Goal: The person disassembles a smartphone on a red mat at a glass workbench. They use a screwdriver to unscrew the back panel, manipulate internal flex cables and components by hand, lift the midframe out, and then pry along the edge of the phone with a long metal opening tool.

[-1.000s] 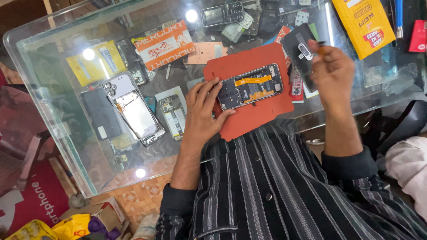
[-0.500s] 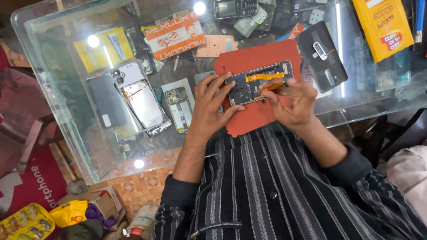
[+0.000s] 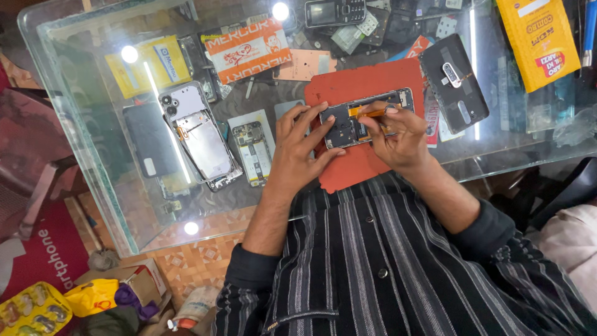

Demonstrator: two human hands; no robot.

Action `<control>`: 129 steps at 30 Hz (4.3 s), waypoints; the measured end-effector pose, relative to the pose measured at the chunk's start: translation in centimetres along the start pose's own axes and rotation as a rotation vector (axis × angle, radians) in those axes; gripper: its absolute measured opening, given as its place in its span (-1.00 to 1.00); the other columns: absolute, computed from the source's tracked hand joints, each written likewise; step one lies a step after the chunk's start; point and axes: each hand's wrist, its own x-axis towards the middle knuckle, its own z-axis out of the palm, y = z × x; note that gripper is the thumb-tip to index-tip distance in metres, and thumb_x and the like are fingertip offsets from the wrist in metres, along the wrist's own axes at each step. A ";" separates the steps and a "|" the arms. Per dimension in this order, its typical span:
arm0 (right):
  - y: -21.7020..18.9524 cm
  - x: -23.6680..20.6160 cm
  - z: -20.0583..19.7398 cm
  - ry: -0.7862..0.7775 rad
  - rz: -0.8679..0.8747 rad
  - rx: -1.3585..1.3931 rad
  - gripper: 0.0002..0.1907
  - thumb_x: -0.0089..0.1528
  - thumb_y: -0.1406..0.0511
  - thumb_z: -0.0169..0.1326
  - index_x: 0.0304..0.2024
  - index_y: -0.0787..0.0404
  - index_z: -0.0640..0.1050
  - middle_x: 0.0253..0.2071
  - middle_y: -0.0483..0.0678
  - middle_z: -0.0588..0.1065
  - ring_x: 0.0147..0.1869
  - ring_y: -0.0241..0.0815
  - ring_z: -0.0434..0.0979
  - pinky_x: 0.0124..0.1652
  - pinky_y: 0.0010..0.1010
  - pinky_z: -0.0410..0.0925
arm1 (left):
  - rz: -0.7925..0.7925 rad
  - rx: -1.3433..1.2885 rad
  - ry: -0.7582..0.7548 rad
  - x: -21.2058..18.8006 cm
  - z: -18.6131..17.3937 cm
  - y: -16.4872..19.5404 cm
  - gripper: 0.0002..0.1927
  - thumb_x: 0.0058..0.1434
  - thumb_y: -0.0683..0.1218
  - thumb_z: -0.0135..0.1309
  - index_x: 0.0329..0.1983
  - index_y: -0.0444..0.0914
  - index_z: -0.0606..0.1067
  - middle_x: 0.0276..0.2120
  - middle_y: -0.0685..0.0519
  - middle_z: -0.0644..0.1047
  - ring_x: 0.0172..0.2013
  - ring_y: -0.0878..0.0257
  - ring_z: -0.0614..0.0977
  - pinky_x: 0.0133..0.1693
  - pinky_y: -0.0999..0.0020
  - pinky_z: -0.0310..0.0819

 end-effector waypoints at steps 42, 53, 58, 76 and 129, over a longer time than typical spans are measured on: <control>8.4 -0.5 -6.1 -0.078 0.137 0.338 -0.39 0.32 0.67 0.06 0.21 -0.07 0.28 -0.04 0.06 0.39 0.16 0.09 0.66 0.08 -0.21 0.55 | 0.026 0.013 0.030 5.3 9.3 1.2 -0.37 -0.11 0.09 0.46 0.03 -0.24 0.61 0.25 0.03 0.47 0.26 -0.04 0.39 0.28 0.02 0.22; 9.5 -0.3 -6.5 -0.179 -0.086 0.220 -0.40 0.25 0.60 0.04 0.20 0.02 0.17 -0.05 0.07 0.43 0.03 0.12 0.55 0.13 -0.07 0.40 | 0.009 0.009 0.017 4.8 11.8 -0.1 -0.38 -0.13 0.07 0.46 0.01 -0.25 0.63 0.23 0.02 0.48 0.24 -0.04 0.40 0.25 0.04 0.21; 10.1 -0.8 -7.5 -0.140 0.028 0.131 -0.38 0.26 0.61 0.12 0.17 0.02 0.18 -0.06 0.03 0.44 -0.01 0.03 0.57 0.08 -0.09 0.35 | 0.004 0.007 0.007 5.0 13.0 0.1 -0.38 -0.12 0.08 0.47 0.01 -0.26 0.63 0.23 0.02 0.47 0.24 -0.04 0.39 0.25 0.04 0.21; 12.9 -2.7 -11.2 -0.170 -0.002 0.194 -0.39 0.30 0.60 0.07 0.25 0.03 0.18 -0.04 0.07 0.48 0.15 0.02 0.56 0.11 -0.10 0.46 | -0.010 -0.025 0.015 5.9 17.4 1.2 -0.37 -0.09 0.09 0.46 0.05 -0.23 0.61 0.26 0.04 0.47 0.26 -0.03 0.39 0.28 0.04 0.22; 17.2 -7.5 -13.0 0.009 0.108 0.239 -0.24 0.34 0.68 0.00 0.33 0.01 -0.03 0.01 0.22 0.43 0.09 0.05 0.63 0.11 -0.17 0.57 | -0.246 -0.291 0.260 8.5 23.3 2.4 -0.83 0.07 -0.31 0.21 -0.27 -0.32 0.51 -0.39 0.01 0.53 -0.44 0.25 0.59 -0.37 0.38 0.47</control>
